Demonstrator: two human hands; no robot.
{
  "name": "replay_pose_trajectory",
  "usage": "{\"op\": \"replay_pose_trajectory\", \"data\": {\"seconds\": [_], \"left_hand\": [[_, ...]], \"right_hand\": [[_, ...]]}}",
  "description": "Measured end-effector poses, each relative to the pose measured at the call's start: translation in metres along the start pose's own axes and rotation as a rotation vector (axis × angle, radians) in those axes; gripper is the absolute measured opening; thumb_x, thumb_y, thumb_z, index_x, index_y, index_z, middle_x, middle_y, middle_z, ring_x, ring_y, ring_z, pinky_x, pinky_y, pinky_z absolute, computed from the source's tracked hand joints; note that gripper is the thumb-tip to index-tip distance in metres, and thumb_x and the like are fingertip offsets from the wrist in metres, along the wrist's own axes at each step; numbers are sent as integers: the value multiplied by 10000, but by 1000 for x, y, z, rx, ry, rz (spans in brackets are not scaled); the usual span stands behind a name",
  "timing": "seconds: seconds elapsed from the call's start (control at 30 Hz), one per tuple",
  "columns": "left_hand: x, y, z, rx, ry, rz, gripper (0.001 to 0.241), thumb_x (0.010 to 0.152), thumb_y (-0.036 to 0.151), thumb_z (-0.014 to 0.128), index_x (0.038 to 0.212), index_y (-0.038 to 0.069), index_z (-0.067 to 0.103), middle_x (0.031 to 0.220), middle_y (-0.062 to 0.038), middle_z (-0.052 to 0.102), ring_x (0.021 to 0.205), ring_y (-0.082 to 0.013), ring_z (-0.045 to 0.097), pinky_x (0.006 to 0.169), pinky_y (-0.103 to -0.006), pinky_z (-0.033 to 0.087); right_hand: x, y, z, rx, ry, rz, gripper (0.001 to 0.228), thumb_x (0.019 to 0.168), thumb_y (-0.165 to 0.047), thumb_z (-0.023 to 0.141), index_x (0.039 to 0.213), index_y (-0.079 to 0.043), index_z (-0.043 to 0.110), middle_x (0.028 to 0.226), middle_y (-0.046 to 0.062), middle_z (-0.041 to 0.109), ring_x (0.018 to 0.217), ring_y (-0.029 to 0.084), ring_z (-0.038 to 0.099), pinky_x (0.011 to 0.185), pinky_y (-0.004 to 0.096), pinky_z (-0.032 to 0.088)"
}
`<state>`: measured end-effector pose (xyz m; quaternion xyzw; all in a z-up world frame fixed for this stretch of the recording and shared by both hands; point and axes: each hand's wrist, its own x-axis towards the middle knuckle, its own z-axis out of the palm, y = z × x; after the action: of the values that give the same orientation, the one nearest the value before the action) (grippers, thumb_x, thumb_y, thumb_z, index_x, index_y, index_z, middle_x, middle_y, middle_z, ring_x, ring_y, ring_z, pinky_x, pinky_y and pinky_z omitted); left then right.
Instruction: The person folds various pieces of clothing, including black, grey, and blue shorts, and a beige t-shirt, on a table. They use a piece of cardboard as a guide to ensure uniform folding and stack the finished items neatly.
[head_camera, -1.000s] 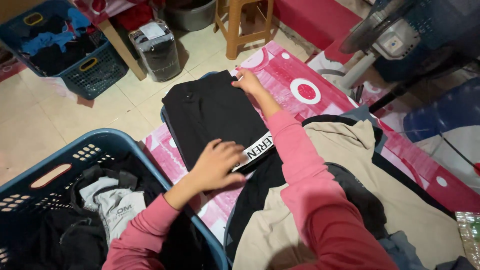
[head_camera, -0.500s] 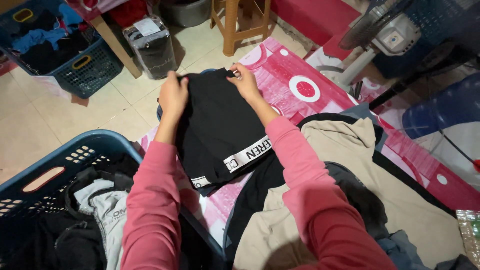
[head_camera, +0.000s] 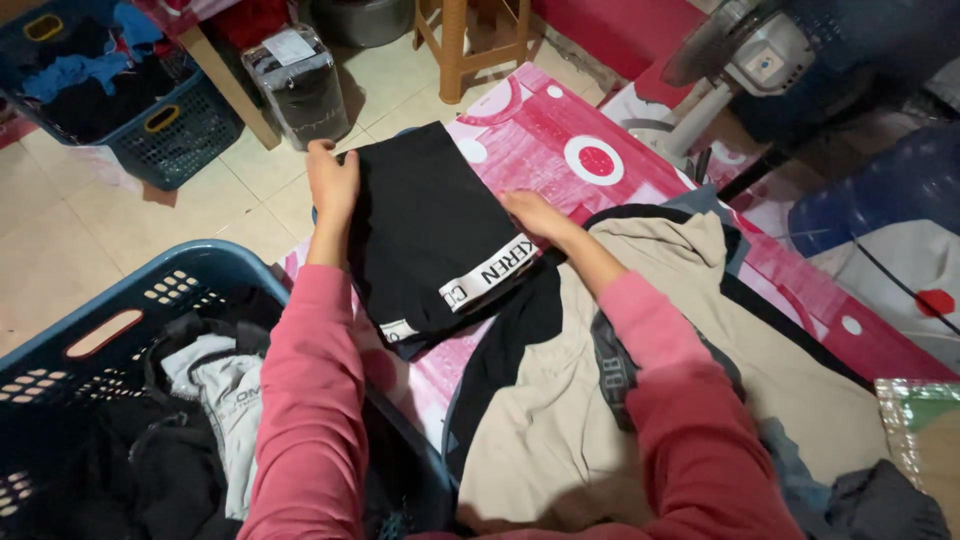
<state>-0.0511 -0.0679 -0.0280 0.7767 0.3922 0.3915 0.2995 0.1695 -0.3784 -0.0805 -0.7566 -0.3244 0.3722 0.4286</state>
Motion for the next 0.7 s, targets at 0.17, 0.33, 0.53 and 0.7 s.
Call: {"op": "replay_pose_trajectory", "data": {"seconds": [0.17,0.33,0.53,0.7], "left_hand": [[-82,111,-72,122,-131,500,339,929,227,739,1205,79,610,1210,-178,641,1126,-379,618,945,-483,499],[-161,138,-101,87,-585,916,454,896,350,699,1277,121,606,1348,-113,629,1293,-339,575,1042,-509,454],[-194,113,-102,337,-745,1096,638,934,562,570,1478,231,523,1573,-108,457,1449,-347,409,1158,-603,272],[-248,163,-112,245,-493,1120,679,875,519,654,1433,143,557,1528,-138,477,1448,-380,414,1186,-607,280]], "right_hand": [[-83,26,12,111,10,-128,516,1129,-409,419,1292,37,620,1139,95,660,1045,164,563,959,319,441],[-137,27,16,46,119,-217,492,1098,-378,454,1332,18,626,1287,113,698,1195,188,616,1062,314,444],[-277,-5,-18,-334,360,-435,406,1042,-309,578,1313,-15,647,1301,176,668,1231,308,618,1057,370,458],[-447,15,-43,-806,590,-42,453,976,-389,650,1309,-83,665,1251,151,669,1203,356,607,1017,443,477]]}}
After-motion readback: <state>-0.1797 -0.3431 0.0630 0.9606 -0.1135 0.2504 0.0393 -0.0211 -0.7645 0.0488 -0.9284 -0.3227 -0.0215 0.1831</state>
